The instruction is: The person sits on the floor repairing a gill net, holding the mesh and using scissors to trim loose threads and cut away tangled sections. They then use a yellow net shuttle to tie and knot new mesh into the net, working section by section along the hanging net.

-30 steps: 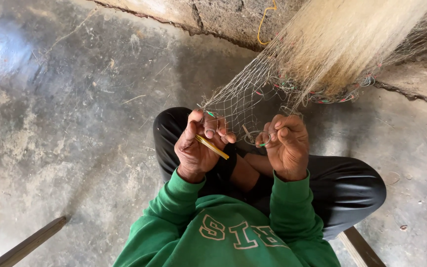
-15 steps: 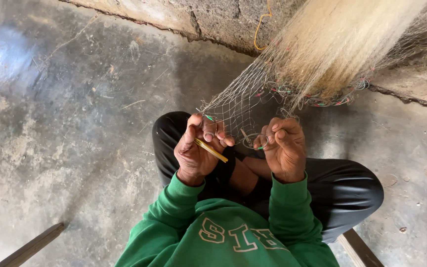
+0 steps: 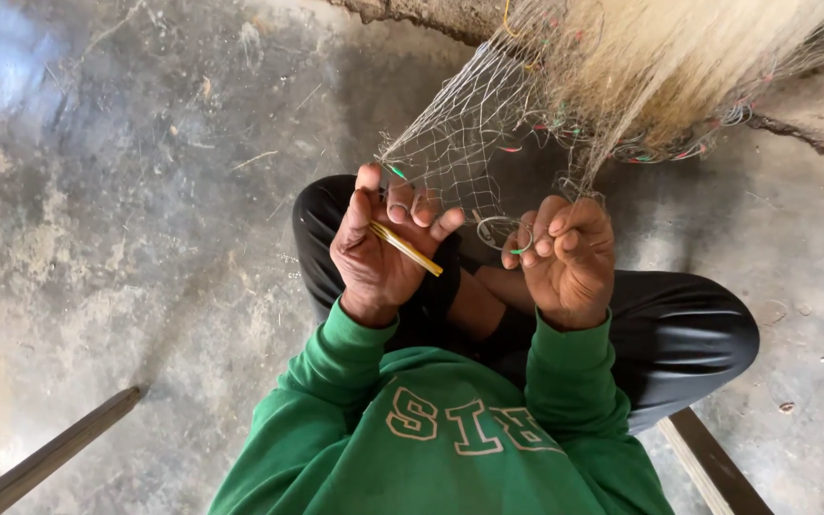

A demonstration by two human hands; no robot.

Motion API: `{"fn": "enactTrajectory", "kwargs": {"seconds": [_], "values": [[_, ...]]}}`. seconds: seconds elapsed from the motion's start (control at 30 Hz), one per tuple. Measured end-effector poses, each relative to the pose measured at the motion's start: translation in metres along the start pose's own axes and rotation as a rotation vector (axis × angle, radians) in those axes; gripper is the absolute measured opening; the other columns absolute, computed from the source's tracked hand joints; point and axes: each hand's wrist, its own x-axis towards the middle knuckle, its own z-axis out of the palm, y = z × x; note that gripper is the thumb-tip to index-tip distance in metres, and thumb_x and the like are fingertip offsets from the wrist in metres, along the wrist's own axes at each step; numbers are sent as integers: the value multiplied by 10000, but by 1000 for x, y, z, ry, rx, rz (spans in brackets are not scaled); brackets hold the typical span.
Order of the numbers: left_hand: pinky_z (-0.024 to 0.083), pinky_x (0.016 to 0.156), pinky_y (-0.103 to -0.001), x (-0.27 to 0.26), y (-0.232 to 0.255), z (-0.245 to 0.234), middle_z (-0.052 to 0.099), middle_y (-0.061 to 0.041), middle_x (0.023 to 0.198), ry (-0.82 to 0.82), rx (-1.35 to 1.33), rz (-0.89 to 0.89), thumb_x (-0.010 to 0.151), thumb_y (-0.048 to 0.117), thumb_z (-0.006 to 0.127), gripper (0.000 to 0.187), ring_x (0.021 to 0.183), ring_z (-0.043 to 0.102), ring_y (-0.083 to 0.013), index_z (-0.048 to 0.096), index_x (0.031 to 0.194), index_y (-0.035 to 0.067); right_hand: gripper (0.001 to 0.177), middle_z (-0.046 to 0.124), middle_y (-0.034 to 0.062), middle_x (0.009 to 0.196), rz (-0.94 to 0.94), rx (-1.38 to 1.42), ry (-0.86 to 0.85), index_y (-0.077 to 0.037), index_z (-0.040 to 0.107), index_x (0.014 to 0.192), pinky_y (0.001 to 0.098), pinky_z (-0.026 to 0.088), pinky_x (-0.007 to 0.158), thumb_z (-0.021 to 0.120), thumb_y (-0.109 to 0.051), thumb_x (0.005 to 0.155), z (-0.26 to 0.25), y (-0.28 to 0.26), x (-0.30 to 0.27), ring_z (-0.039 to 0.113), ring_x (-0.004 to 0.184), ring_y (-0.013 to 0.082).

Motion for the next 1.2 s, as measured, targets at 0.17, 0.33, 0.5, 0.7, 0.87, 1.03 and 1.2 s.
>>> {"fn": "enactTrajectory", "kwargs": {"seconds": [0.17,0.33,0.5,0.7,0.87,1.03,1.2], "values": [[351,985,-558,-2,-1,1,518,-47,905,-3,-19,-13,954,290,331,338,927,526,-222,468,1252,209,107,423,90,629,11,-18,6,4,472,865,389,531,566,530,-78,827,3,1,-2,525,586,211],[371,966,-565,-4,-4,0,510,-64,910,-28,19,17,956,296,327,344,879,531,-220,449,1269,219,126,433,91,632,18,-31,11,10,467,878,390,541,570,542,-78,828,-1,1,-3,532,590,202],[347,960,-597,2,-8,6,505,-86,897,-117,155,152,958,318,290,369,858,546,-239,404,1298,230,182,533,119,595,-61,-1142,120,30,566,888,365,523,558,617,-125,806,47,-24,-3,589,605,229],[363,944,-572,-2,-14,8,499,-90,892,-65,199,245,961,288,267,367,857,535,-241,403,1297,233,104,572,44,680,-418,-1720,-45,-84,674,802,301,503,584,681,-179,758,97,-11,-22,552,646,197],[360,914,-596,-11,-20,6,464,-87,867,-31,258,233,952,294,281,358,842,509,-238,387,1293,262,172,543,114,801,-421,-1814,-331,-105,612,949,314,483,489,588,-162,788,107,19,-21,536,592,240],[378,897,-599,-18,-27,12,456,-105,871,-28,256,254,951,284,288,359,853,509,-261,374,1296,238,184,521,103,813,-452,-1881,-255,-118,617,967,316,477,506,528,-83,809,112,20,-22,520,621,236],[396,892,-571,-17,-31,14,444,-128,900,-50,252,276,955,266,279,358,891,491,-284,369,1298,211,159,488,74,799,-573,-2064,-189,-152,607,946,315,423,511,504,-109,833,111,20,-18,482,664,202]]}}
